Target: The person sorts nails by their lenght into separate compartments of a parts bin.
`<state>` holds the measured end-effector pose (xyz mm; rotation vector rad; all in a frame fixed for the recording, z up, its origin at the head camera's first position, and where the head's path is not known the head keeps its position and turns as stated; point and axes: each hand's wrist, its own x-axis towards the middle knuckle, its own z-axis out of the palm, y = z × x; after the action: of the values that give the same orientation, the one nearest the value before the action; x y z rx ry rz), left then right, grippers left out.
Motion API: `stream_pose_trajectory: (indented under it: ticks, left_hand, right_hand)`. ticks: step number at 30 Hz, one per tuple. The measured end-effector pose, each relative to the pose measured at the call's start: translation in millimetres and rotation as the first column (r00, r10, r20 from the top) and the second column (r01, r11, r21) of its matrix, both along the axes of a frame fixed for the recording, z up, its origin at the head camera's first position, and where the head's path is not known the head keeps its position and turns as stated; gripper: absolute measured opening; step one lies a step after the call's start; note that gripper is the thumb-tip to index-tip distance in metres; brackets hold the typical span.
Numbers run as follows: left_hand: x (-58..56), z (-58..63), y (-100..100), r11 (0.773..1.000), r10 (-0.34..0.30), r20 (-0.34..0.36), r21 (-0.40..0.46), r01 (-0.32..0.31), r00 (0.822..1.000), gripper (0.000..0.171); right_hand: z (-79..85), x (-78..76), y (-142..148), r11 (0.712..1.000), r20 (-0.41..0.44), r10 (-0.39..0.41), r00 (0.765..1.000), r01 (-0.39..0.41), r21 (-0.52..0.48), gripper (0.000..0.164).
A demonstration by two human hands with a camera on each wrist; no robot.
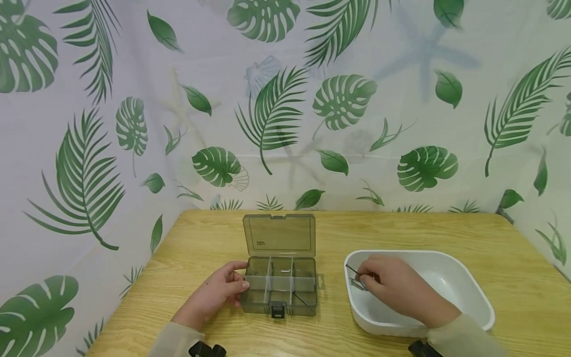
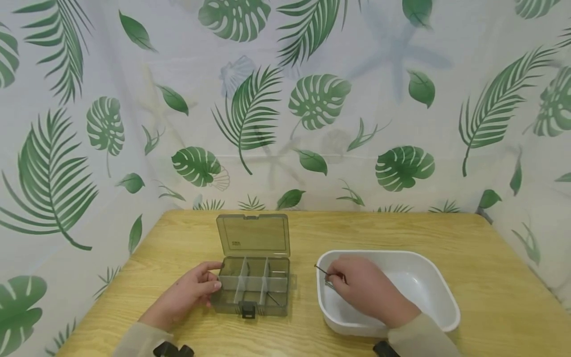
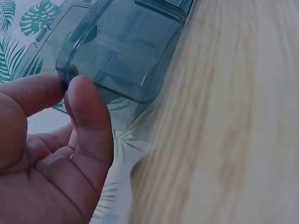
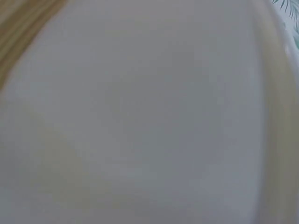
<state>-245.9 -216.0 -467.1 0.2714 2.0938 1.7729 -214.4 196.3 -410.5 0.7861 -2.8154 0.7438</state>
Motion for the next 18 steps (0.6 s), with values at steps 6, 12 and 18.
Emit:
stream_pose_trajectory:
  ticks: [6,12,18]
  left_hand:
    - [0.7,0.8,1.5,1.000,0.015,0.007,0.006,-0.015,1.000,0.062]
    - [1.5,4.0,4.4,0.999,0.043,0.004,-0.010,-0.043,0.999,0.060]
    - [2.3,4.9,5.2,0.999,0.053,0.010,-0.013,-0.053,0.999,0.060]
  right_hand:
    - [3.0,0.8,-27.9,0.999,0.010,0.041,0.999,-0.040,-0.029,0.019]
    - [3.8,2.1,-53.8,0.998,0.016,0.065,0.998,-0.065,0.000,0.019]
    - [4.4,2.8,-73.4,0.998,0.043,0.065,0.997,-0.066,0.022,0.019]
